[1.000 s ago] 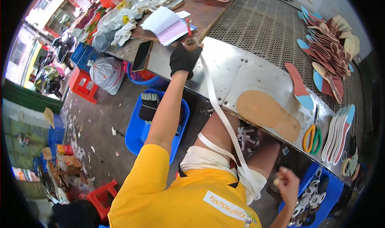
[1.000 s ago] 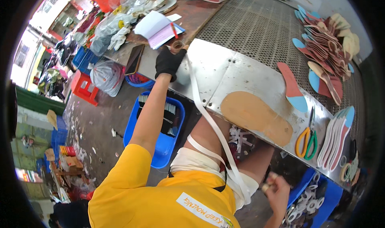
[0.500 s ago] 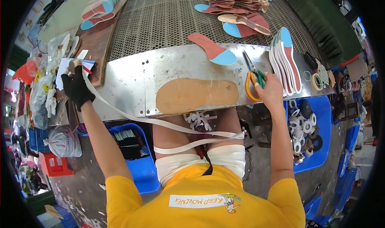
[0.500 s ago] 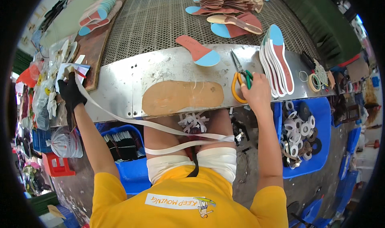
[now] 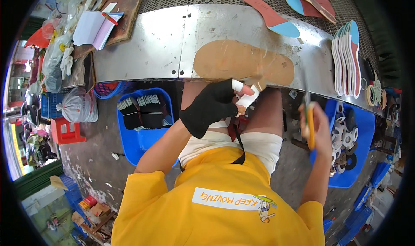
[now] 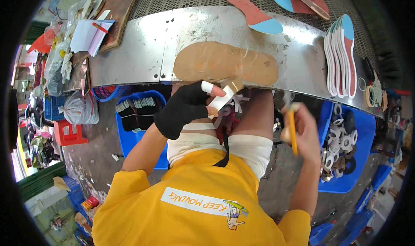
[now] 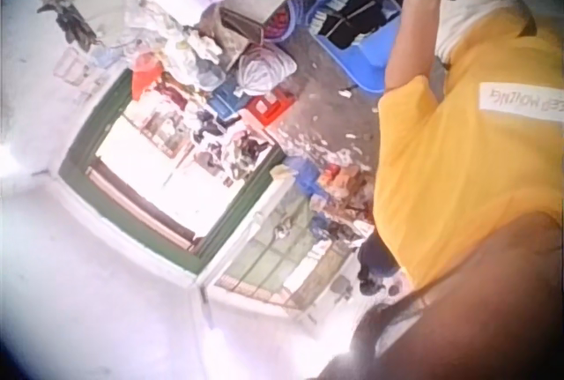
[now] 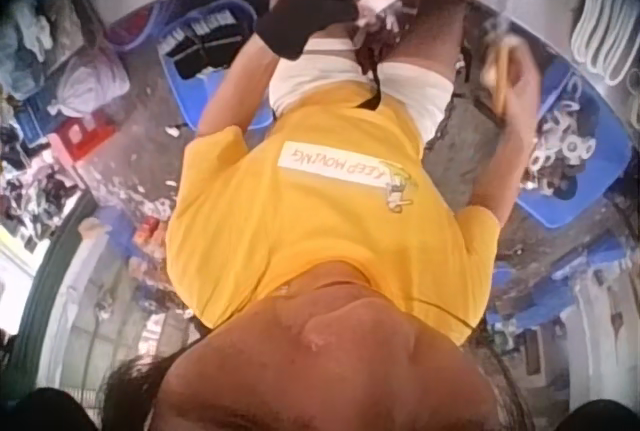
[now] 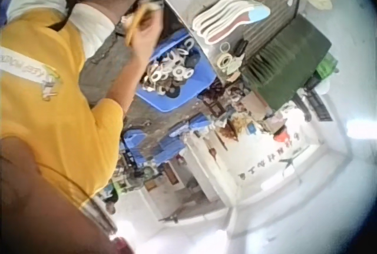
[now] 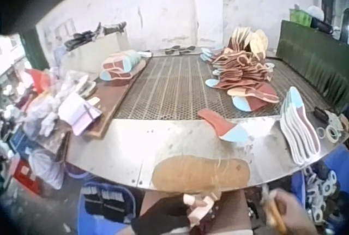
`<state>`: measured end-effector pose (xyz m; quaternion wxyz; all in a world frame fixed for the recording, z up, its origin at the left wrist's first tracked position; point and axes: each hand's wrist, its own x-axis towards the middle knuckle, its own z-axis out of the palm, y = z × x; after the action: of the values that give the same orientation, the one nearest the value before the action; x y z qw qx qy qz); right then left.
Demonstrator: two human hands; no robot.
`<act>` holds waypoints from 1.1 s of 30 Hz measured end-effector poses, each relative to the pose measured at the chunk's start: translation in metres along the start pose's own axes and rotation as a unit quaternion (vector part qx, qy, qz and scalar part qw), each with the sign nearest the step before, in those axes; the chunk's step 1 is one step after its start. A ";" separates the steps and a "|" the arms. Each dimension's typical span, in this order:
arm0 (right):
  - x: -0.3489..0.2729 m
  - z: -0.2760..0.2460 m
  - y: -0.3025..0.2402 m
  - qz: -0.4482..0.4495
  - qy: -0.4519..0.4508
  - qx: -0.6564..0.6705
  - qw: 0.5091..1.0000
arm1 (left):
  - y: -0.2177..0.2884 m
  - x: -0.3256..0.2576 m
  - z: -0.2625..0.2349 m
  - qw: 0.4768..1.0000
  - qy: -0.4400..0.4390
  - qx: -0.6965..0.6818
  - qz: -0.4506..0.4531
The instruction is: The recorder is applying white adhesive tape to the edges of shoe insoles or soles and trimming the excess with scissors.
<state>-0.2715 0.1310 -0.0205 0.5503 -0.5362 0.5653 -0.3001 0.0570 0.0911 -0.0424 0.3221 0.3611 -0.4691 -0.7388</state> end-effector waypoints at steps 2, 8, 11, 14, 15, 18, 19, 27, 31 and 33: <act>-0.027 0.019 0.013 0.079 -0.072 0.081 0.991 | -0.001 0.000 -0.002 0.999 0.004 0.031 -0.006; -0.044 0.045 0.032 0.104 -0.131 0.061 0.984 | -0.008 -0.003 0.002 0.999 0.009 0.000 -0.034; -0.038 0.050 0.033 0.078 -0.135 0.048 0.987 | -0.010 -0.001 0.003 0.998 -0.013 -0.002 -0.053; -0.033 0.053 0.037 0.060 -0.139 0.035 0.988 | -0.020 0.001 0.004 0.999 -0.014 0.025 -0.038; -0.031 0.055 0.037 0.055 -0.140 0.033 0.988 | -0.022 0.003 0.005 0.998 -0.015 0.068 -0.013; -0.028 0.060 0.038 0.064 -0.127 0.027 0.989 | -0.021 0.004 0.007 0.993 -0.024 0.117 -0.021; -0.029 0.059 0.039 0.065 -0.127 0.027 0.989 | -0.020 0.004 0.006 0.990 -0.031 0.126 -0.053; -0.025 0.022 0.032 0.083 0.020 0.090 0.992 | -0.027 0.004 0.009 0.968 0.001 0.249 -0.030; -0.004 -0.010 -0.004 0.023 0.107 -0.188 0.976 | -0.015 0.004 0.019 0.982 0.005 0.191 -0.003; 0.000 -0.018 -0.015 0.007 0.125 -0.297 0.947 | -0.004 0.001 0.024 0.985 0.012 0.174 0.022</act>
<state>-0.2845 0.1232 -0.0024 0.2934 -0.6297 0.6966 -0.1792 0.0355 0.1025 -0.0390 0.2764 0.4102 -0.5940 -0.6344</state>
